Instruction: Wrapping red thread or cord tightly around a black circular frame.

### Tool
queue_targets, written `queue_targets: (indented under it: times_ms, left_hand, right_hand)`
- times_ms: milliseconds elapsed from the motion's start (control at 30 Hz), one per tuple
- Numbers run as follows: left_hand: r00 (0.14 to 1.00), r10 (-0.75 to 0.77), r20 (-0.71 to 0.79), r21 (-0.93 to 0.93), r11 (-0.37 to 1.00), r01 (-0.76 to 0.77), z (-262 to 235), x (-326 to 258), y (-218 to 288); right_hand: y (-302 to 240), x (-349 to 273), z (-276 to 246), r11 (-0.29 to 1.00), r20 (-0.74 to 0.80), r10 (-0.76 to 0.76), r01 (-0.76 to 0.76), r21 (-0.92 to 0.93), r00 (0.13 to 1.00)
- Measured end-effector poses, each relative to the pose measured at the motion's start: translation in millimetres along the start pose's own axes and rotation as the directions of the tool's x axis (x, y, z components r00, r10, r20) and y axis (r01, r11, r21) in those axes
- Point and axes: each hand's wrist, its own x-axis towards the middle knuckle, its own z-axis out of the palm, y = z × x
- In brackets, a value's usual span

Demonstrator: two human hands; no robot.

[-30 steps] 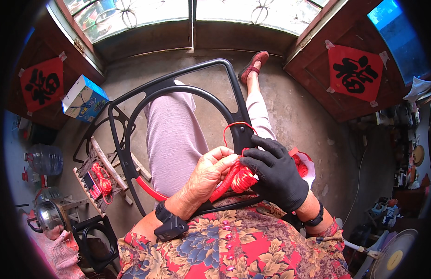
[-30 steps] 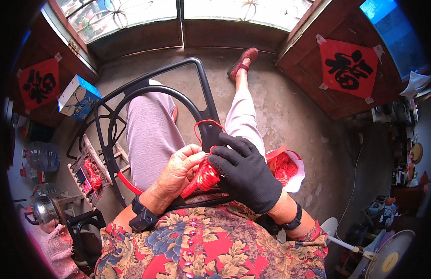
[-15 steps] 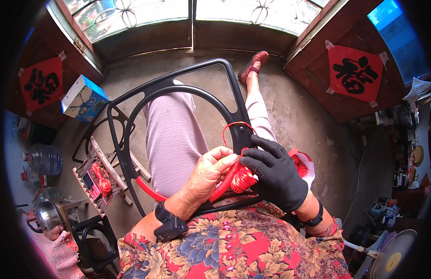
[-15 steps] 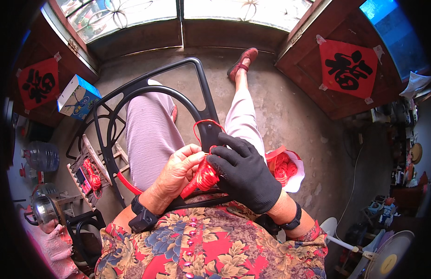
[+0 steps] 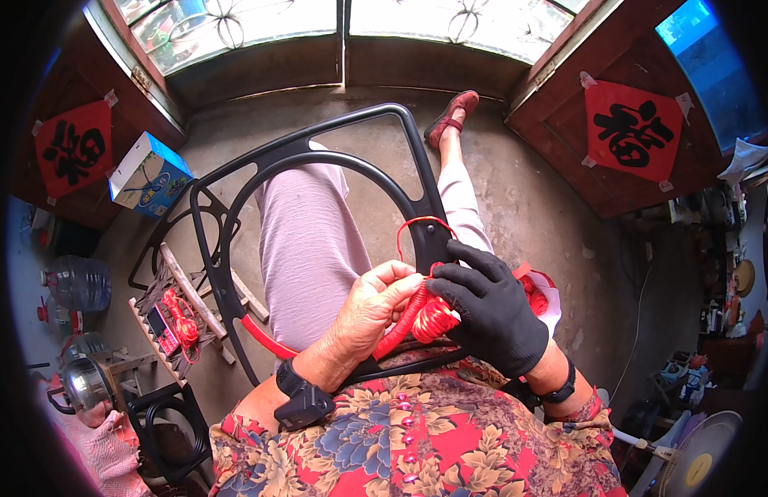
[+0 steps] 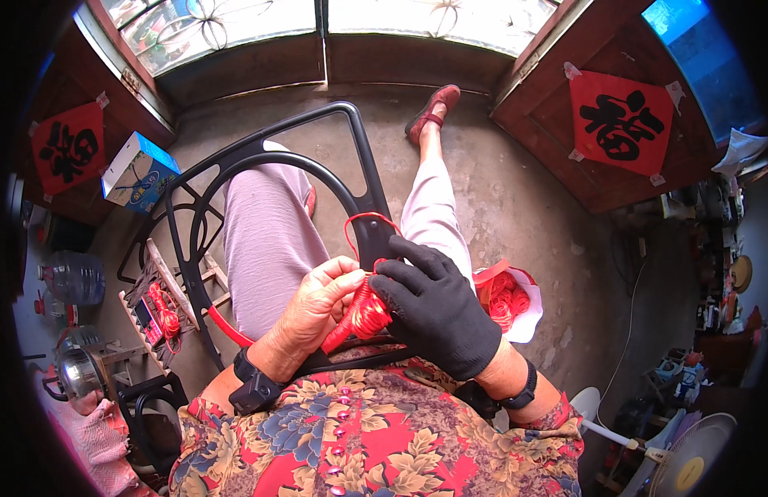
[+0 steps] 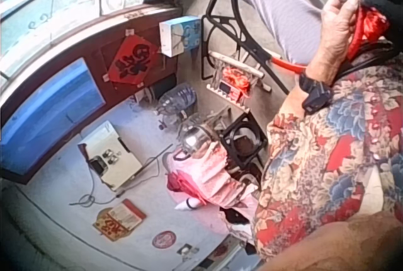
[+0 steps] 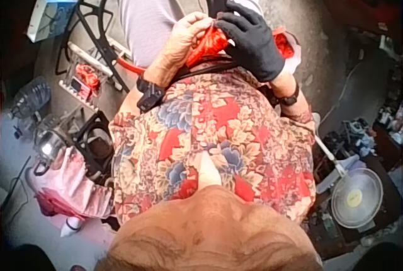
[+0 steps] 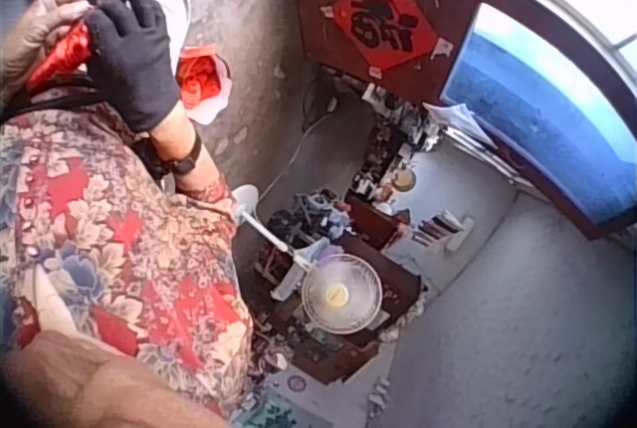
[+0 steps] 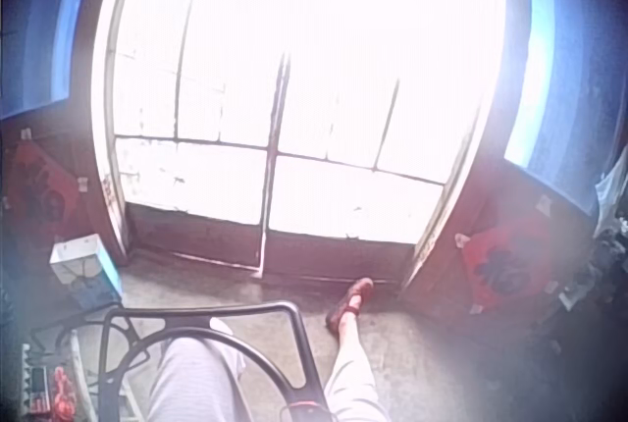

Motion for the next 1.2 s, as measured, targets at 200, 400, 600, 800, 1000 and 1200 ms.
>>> queue_targets:
  times_ms: [200, 400, 600, 800, 1000, 1200]
  left_hand:
    - [0.999, 0.02, -0.033, 0.029, 0.999, -0.019, 6, -2, 1]
    - [0.998, 0.03, -0.059, 0.021, 0.999, -0.028, 10, -3, 2]
    - [0.999, 0.01, -0.033, -0.008, 1.0, -0.01, 5, -1, 2]
    - [1.0, 0.001, -0.009, -0.019, 1.0, -0.002, 2, -1, 1]
    - [1.0, 0.004, -0.009, -0.011, 1.0, -0.004, 1, -1, 1]
    - [1.0, 0.006, -0.014, -0.024, 1.0, -0.006, 1, -1, 0]
  right_hand:
    - [0, 0, 0, 1.0, -0.001, -0.008, 0.008, -0.004, 1.0]
    - [0, 1, 0, 1.0, 0.006, -0.004, 0.004, 0.001, 1.0]
    - [0, 1, 0, 1.0, 0.012, 0.003, -0.003, 0.006, 1.0]
    - [0, 1, 1, 1.0, 0.008, 0.001, -0.001, -0.001, 1.0]
    - [0, 1, 1, 1.0, 0.006, 0.0, 0.0, -0.006, 1.0]
    - [-1, 1, 1, 1.0, 0.01, 0.006, -0.006, -0.002, 1.0]
